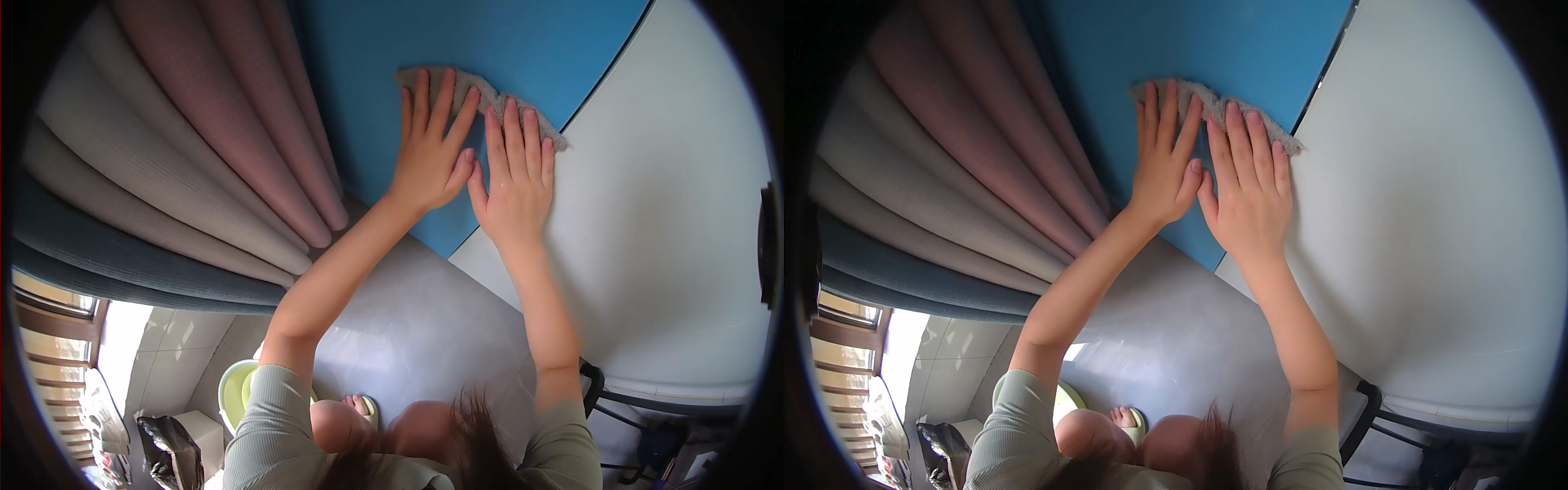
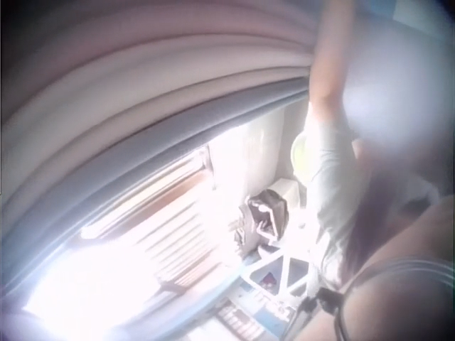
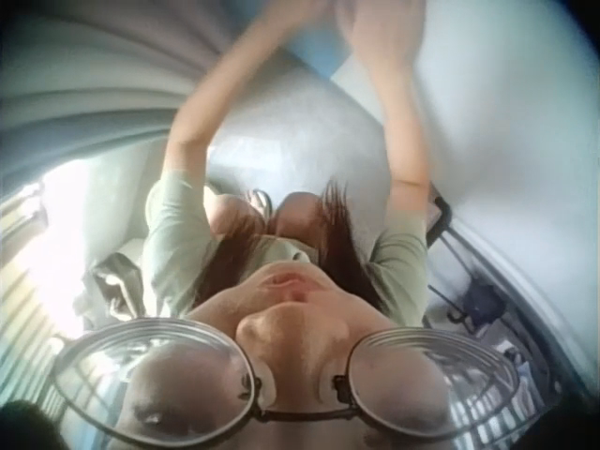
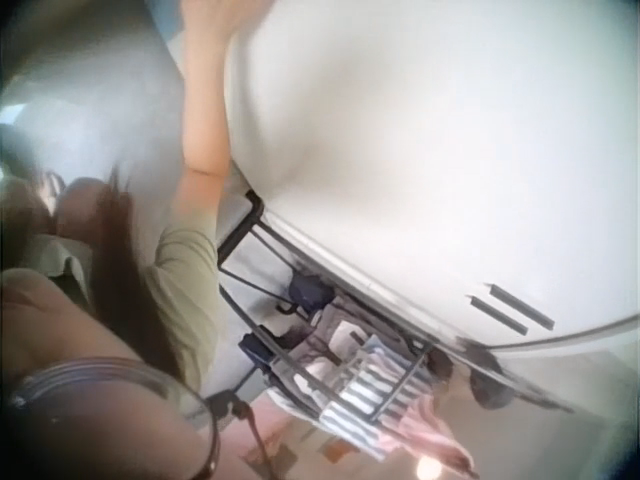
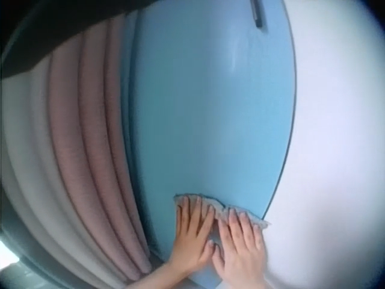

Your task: The person washes a cloth in a basin of water and then wipes the exterior surfaces and handles of a blue and white closet.

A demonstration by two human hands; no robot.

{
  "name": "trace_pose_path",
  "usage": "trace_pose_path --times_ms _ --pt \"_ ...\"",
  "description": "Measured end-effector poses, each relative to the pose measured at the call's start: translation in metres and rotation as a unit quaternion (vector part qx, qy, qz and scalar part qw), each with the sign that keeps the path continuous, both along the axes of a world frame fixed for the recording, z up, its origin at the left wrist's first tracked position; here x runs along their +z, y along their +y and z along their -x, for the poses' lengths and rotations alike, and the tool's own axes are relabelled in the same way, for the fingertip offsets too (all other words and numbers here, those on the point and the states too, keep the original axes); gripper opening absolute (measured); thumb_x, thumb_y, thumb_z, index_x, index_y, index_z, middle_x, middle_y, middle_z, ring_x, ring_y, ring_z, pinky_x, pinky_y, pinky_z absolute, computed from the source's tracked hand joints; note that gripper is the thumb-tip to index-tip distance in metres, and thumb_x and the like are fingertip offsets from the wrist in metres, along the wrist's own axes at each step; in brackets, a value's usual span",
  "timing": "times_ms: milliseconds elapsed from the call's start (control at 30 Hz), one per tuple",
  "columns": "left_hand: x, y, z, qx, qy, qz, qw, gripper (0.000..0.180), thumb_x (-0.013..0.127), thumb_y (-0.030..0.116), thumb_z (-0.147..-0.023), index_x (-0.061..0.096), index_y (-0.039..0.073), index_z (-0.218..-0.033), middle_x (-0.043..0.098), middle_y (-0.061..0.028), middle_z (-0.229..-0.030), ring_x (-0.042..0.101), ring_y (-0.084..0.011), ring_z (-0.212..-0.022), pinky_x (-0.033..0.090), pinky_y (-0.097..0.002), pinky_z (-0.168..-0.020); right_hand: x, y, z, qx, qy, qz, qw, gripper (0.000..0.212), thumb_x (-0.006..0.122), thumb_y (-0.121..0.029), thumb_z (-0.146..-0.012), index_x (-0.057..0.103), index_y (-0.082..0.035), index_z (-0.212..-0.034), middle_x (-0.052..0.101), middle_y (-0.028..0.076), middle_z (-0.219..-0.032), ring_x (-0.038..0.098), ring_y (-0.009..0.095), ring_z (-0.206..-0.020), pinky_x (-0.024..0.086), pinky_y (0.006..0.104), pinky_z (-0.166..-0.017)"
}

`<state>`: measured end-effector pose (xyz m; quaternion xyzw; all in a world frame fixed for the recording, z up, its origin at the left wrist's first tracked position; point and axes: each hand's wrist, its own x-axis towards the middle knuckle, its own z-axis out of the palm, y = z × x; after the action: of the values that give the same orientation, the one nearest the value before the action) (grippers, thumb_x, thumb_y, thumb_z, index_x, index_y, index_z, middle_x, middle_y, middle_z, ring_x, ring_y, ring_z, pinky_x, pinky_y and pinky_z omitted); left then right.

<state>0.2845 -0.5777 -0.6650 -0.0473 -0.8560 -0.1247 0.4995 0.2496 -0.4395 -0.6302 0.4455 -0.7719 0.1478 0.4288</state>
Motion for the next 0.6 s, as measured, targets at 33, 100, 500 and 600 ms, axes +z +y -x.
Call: trace_pose_path --times_ms 33,100,500,600 --pt "-0.007 0.001 0.003 0.017 0.011 -0.006 1.000 0.065 0.044 0.032 -0.082 0.031 0.004 -0.139 0.015 -0.0259 -0.146 0.008 -0.0529 -0.133 0.009 -0.0647 -0.104 -0.003 -0.001 0.003 0.007 -0.001 -0.003 1.000 0.049 0.048 -0.028 -0.086 0.047 -0.012 -0.132 0.043 0.003 -0.139 0.035 0.018 -0.131 0.018 0.0356 -0.110" --pt "-0.042 0.000 -0.004 0.031 0.025 -0.011 0.999 0.064 0.047 0.032 -0.080 0.036 0.005 -0.137 0.018 -0.0238 -0.146 0.011 -0.0525 -0.132 0.012 -0.0657 -0.103 -0.042 0.000 -0.001 -0.026 0.011 -0.045 0.999 0.048 0.047 -0.028 -0.086 0.048 -0.014 -0.132 0.044 0.002 -0.139 0.035 0.017 -0.131 0.017 0.0343 -0.110" --pt "-0.011 -0.024 -0.001 0.040 0.024 -0.020 0.999 0.066 0.049 0.028 -0.080 0.031 0.004 -0.139 0.020 -0.0235 -0.146 0.012 -0.0516 -0.132 0.008 -0.0659 -0.104 0.010 -0.025 -0.002 0.006 0.035 -0.041 0.999 0.050 0.050 -0.024 -0.084 0.046 -0.013 -0.132 0.042 0.001 -0.140 0.036 0.017 -0.131 0.022 0.0343 -0.108" --pt "0.017 -0.033 0.002 0.023 0.060 -0.027 0.998 0.067 0.049 0.026 -0.079 0.031 0.002 -0.139 0.020 -0.0241 -0.146 0.011 -0.0517 -0.133 0.007 -0.0661 -0.104 0.034 -0.041 -0.005 0.021 0.043 0.012 0.999 0.050 0.050 -0.023 -0.083 0.046 -0.013 -0.132 0.041 0.002 -0.140 0.035 0.018 -0.131 0.022 0.0348 -0.108"
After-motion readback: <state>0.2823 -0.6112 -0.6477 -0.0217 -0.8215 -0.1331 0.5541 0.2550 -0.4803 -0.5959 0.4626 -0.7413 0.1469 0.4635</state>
